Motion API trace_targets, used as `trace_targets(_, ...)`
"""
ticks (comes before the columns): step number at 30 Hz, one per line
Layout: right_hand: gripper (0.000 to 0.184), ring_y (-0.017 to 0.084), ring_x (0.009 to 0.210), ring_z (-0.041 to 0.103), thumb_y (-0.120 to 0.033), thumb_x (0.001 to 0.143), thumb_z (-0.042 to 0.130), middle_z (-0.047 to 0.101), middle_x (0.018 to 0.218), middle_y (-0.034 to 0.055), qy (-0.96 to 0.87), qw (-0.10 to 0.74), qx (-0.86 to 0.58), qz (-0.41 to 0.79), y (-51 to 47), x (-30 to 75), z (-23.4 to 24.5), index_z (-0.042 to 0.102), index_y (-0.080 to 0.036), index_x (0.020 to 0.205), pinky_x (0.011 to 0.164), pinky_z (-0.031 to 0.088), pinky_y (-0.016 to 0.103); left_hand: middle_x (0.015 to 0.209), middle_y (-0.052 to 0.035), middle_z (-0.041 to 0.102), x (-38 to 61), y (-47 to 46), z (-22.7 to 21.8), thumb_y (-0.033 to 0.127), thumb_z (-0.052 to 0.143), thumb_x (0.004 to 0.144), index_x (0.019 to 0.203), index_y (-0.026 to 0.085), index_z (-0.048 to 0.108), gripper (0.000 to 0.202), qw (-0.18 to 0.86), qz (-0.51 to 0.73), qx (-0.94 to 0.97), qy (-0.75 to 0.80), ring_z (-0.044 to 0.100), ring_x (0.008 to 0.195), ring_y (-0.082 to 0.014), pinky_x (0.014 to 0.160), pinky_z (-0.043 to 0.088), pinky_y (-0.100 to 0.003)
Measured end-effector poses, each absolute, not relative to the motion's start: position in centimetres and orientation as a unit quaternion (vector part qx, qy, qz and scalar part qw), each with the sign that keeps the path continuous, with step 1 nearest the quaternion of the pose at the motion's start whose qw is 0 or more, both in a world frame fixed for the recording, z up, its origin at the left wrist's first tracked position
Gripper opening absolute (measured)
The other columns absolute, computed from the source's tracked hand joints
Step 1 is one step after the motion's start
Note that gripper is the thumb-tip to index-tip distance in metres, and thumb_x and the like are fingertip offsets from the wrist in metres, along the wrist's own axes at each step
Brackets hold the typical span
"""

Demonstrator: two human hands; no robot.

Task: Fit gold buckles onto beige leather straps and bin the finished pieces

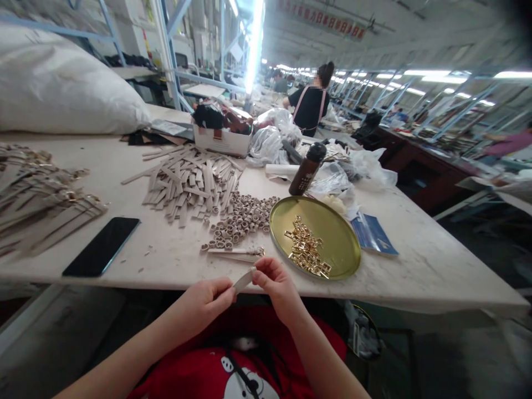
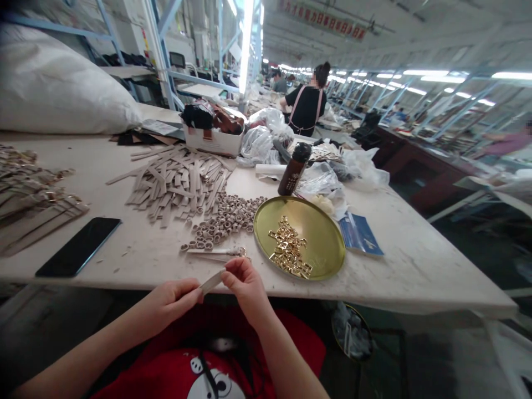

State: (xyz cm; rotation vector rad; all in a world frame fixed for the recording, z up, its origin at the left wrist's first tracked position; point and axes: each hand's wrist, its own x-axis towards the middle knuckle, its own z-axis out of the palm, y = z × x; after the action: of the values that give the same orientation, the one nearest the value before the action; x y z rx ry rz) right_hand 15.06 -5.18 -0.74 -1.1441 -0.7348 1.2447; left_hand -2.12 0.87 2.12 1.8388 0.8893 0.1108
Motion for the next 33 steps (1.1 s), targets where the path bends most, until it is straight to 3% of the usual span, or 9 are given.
trace_targets(9,0.026,0.006,0.057,0.045,-0.026,0.067,0.07,0.051,0.063,-0.0057,-0.263,0.573,-0.438,0.64,-5.9,13.5,-1.7,0.05,-0.017,0.081,0.06,0.035,0.019,0.061,0.0019,0.052,-1.0,0.4,1.2,0.049,0.027,0.086,0.077,0.017,0.051,0.04,0.493,0.1,0.772,0.388,0.046,0.056,-0.0134,0.053,0.031,-0.021)
trace_targets(13,0.031,0.007,0.061,0.045,-0.032,0.067,0.069,0.05,0.068,-0.0049,-0.327,0.54,-0.48,0.609,-5.1,14.4,-1.4,0.05,-0.018,0.087,0.06,0.035,0.019,0.074,-0.0003,0.06,0.0,1.3,0.6,0.049,0.036,0.084,0.1,0.018,0.053,0.038,0.534,0.126,0.751,0.369,0.053,0.069,-0.0161,0.062,0.037,-0.022)
trace_targets(16,0.038,0.012,0.07,0.05,-0.039,0.071,0.063,0.053,0.078,-0.0007,-0.437,0.494,-0.558,0.504,-3.3,18.6,-1.2,0.048,-0.019,0.1,0.064,0.04,0.023,0.072,0.0016,0.057,0.5,2.3,0.0,0.046,0.041,0.082,0.092,0.018,0.057,0.033,0.577,0.164,0.717,0.356,0.05,0.067,-0.0132,0.061,0.037,-0.02)
trace_targets(18,0.032,0.014,0.072,0.052,-0.037,0.079,0.053,0.054,0.08,0.0024,-0.507,0.414,-0.688,0.312,-1.5,22.3,-1.2,0.049,-0.017,0.102,0.065,0.04,0.026,0.057,0.005,0.046,0.8,2.9,-0.4,0.044,0.042,0.08,0.082,0.017,0.055,0.029,0.606,0.178,0.673,0.385,0.041,0.052,-0.0092,0.05,0.031,-0.019)
trace_targets(20,0.024,0.017,0.082,0.054,-0.029,0.082,0.048,0.057,0.093,0.0081,-0.549,0.227,-0.798,0.104,0.6,25.7,-1.4,0.054,-0.014,0.1,0.074,0.039,0.028,0.047,0.0086,0.034,1.2,3.2,-0.7,0.043,0.041,0.077,0.076,0.018,0.048,0.026,0.64,0.188,0.619,0.416,0.029,0.042,-0.0068,0.043,0.024,-0.018)
trace_targets(21,0.023,0.019,0.086,0.054,-0.027,0.082,0.048,0.057,0.097,0.0103,-0.549,0.144,-0.822,0.051,1.5,27.1,-1.5,0.056,-0.014,0.099,0.076,0.039,0.03,0.044,0.0099,0.029,1.3,3.3,-0.7,0.042,0.04,0.076,0.074,0.018,0.045,0.024,0.657,0.189,0.592,0.426,0.025,0.04,-0.0063,0.041,0.021,-0.017)
trace_targets(23,0.019,0.023,0.088,0.055,-0.026,0.079,0.054,0.058,0.096,0.0132,-0.544,0.071,-0.836,0.023,3.2,28.9,-2.0,0.061,-0.013,0.09,0.075,0.038,0.032,0.041,0.0116,0.025,1.6,3.4,-0.8,0.043,0.038,0.073,0.075,0.019,0.04,0.024,0.686,0.18,0.554,0.435,0.02,0.037,-0.0058,0.038,0.017,-0.017)
trace_targets(27,0.011,0.024,0.081,0.057,-0.024,0.072,0.061,0.06,0.085,0.0125,-0.545,0.06,-0.835,0.05,4.9,29.9,-2.8,0.061,-0.013,0.075,0.07,0.038,0.031,0.04,0.012,0.027,1.8,3.2,-0.9,0.045,0.037,0.073,0.077,0.019,0.04,0.027,0.696,0.163,0.546,0.436,0.021,0.037,-0.0053,0.037,0.016,-0.017)
trace_targets(33,0.009,0.018,0.082,0.055,-0.015,0.078,0.05,0.061,0.083,0.0081,-0.576,0.115,-0.806,0.07,3.9,28.4,-2.9,0.058,-0.014,0.084,0.074,0.038,0.028,0.044,0.0108,0.03,1.4,2.8,-1.7,0.047,0.04,0.077,0.07,0.019,0.039,0.029,0.681,0.168,0.59,0.399,0.024,0.038,-0.0045,0.038,0.019,-0.017)
